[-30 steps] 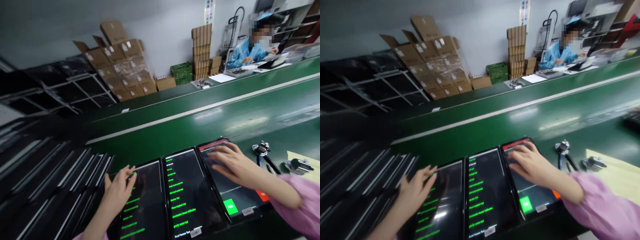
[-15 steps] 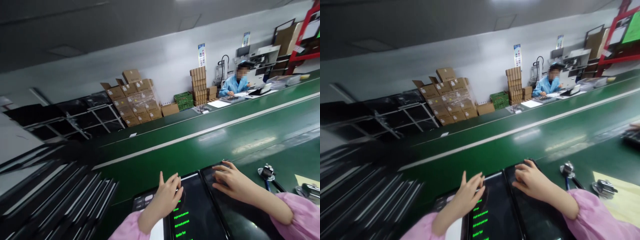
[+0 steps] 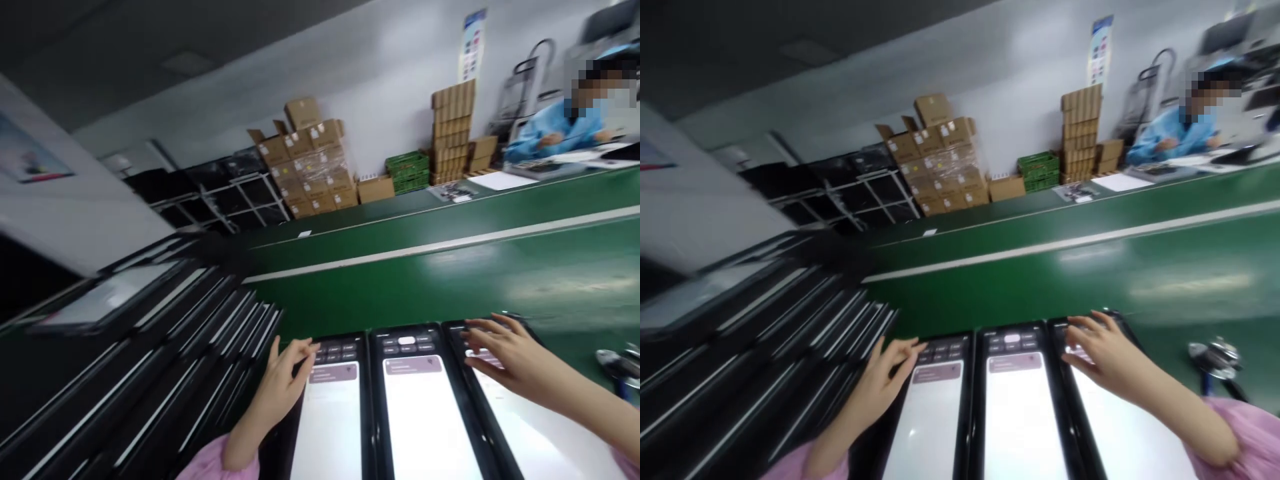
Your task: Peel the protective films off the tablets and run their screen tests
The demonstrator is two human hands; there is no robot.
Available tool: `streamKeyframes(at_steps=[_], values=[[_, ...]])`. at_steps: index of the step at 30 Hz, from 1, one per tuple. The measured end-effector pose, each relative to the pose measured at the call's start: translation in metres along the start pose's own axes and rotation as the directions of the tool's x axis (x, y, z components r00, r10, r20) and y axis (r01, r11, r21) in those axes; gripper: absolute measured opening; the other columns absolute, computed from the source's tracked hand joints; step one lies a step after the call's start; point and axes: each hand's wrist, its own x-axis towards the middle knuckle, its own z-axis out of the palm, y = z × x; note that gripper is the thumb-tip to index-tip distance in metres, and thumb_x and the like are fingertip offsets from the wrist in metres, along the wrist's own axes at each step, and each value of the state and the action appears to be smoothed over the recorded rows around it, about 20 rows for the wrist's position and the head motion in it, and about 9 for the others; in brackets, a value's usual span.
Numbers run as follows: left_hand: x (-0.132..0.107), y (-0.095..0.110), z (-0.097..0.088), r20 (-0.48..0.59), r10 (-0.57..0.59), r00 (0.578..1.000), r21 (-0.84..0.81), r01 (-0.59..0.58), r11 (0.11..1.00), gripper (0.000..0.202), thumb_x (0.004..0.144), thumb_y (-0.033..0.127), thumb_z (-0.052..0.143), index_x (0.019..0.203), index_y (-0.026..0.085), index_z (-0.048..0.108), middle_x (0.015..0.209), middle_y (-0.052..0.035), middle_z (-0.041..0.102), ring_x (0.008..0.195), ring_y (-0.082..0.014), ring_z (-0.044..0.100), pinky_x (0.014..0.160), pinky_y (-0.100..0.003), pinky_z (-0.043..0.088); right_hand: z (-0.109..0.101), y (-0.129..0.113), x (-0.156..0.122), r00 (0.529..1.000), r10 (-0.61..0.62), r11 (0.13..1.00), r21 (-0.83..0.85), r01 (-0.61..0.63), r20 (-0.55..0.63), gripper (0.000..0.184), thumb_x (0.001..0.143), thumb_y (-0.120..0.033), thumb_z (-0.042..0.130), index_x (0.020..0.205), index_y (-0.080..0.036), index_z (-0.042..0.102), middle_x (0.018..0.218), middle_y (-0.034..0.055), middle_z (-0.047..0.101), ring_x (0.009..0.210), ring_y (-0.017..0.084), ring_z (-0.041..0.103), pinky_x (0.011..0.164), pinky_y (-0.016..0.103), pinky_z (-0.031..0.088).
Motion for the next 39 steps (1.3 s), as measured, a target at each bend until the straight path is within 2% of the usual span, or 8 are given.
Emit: streamKeyframes(at_steps=[4, 8, 14, 19, 24, 31, 35, 39], values=[[-0.015, -0.008, 0.01, -0.028, -0.043, 0.999, 0.035, 0.044, 0.998, 0.023, 0.104, 0.043, 0.046, 0.105, 0.027, 0.063, 0.105, -0.0091, 0.081, 0.111, -0.0311, 0.076, 0.123, -0.075, 0.022, 0.009, 0.015, -0.002, 0.993, -0.1, 0.992, -0.079, 0.095, -0.058, 0.05, 0.114, -0.05, 0.032, 0.095, -0.026, 0.071, 0.098, 0.0103, 0.079, 0.101, 0.034, 0.075, 0.089, 0.059, 0.061], [-0.017, -0.011, 0.02, -0.062, -0.001, 0.998, 0.036, 0.003, 0.999, 0.023, 0.103, 0.039, 0.046, 0.101, 0.027, 0.066, 0.102, -0.0061, 0.081, 0.108, -0.03, 0.076, 0.125, -0.076, 0.015, 0.005, 0.009, -0.001, 0.997, -0.077, 0.989, -0.127, 0.077, 0.008, 0.046, 0.113, -0.045, 0.034, 0.102, -0.024, 0.073, 0.1, 0.0116, 0.079, 0.103, 0.036, 0.075, 0.088, 0.061, 0.061], [-0.02, -0.013, 0.023, -0.077, 0.146, 0.986, 0.284, -0.119, 0.951, 0.026, 0.105, 0.029, 0.039, 0.113, 0.027, 0.064, 0.1, -0.0045, 0.078, 0.098, -0.0265, 0.077, 0.119, -0.079, 0.029, -0.006, -0.052, 0.035, 0.963, -0.032, 0.999, -0.006, 0.035, 0.267, 0.021, 0.107, -0.027, 0.053, 0.1, -0.02, 0.071, 0.116, 0.0135, 0.076, 0.124, 0.036, 0.066, 0.109, 0.064, 0.049], [-0.02, -0.009, 0.024, -0.072, 0.177, 0.982, 0.33, -0.144, 0.933, 0.025, 0.105, 0.025, 0.036, 0.111, 0.027, 0.06, 0.097, -0.0044, 0.077, 0.094, -0.0276, 0.077, 0.109, -0.084, 0.038, 0.016, -0.086, 0.071, 0.945, -0.101, 0.991, 0.115, 0.068, 0.313, 0.019, 0.101, -0.03, 0.071, 0.115, -0.017, 0.07, 0.142, 0.0166, 0.064, 0.137, 0.036, 0.055, 0.117, 0.059, 0.042], [-0.021, -0.006, 0.022, -0.015, 0.117, 0.993, 0.291, -0.108, 0.951, 0.025, 0.106, 0.026, 0.034, 0.113, 0.027, 0.059, 0.1, -0.0058, 0.077, 0.097, -0.0278, 0.077, 0.107, -0.086, 0.036, 0.031, -0.084, 0.078, 0.943, -0.093, 0.992, 0.116, 0.059, 0.321, 0.018, 0.099, -0.032, 0.075, 0.108, -0.017, 0.072, 0.132, 0.0171, 0.07, 0.136, 0.038, 0.056, 0.115, 0.061, 0.042], [-0.018, -0.013, 0.003, 0.038, -0.007, 0.999, 0.114, 0.003, 0.993, 0.025, 0.106, 0.029, 0.041, 0.129, 0.03, 0.049, 0.122, -0.0086, 0.077, 0.126, -0.0317, 0.069, 0.113, -0.088, 0.024, 0.032, -0.082, 0.076, 0.947, -0.102, 0.991, 0.111, 0.071, 0.304, 0.028, 0.096, -0.045, 0.079, 0.099, -0.018, 0.073, 0.13, 0.016, 0.071, 0.133, 0.041, 0.057, 0.111, 0.062, 0.045], [0.003, 0.008, 0.007, 0.069, 0.091, 0.993, 0.096, -0.097, 0.991, 0.031, 0.107, 0.026, 0.039, 0.137, 0.03, 0.044, 0.132, -0.0096, 0.073, 0.131, -0.0295, 0.066, 0.117, -0.084, 0.024, 0.039, -0.086, 0.079, 0.958, -0.091, 0.991, 0.12, 0.06, 0.272, 0.05, 0.087, -0.061, 0.084, 0.104, -0.015, 0.073, 0.129, 0.0188, 0.071, 0.131, 0.045, 0.059, 0.11, 0.065, 0.047], [0.023, 0.029, 0.02, 0.138, 0.222, 0.965, 0.121, -0.239, 0.963, 0.031, 0.106, 0.024, 0.04, 0.136, 0.029, 0.045, 0.129, -0.0078, 0.074, 0.124, -0.0269, 0.07, 0.119, -0.082, 0.024, 0.023, -0.08, 0.075, 0.969, -0.093, 0.99, 0.127, 0.066, 0.227, 0.042, 0.091, -0.053, 0.083, 0.109, -0.016, 0.073, 0.123, 0.0158, 0.074, 0.127, 0.043, 0.062, 0.11, 0.064, 0.048]])
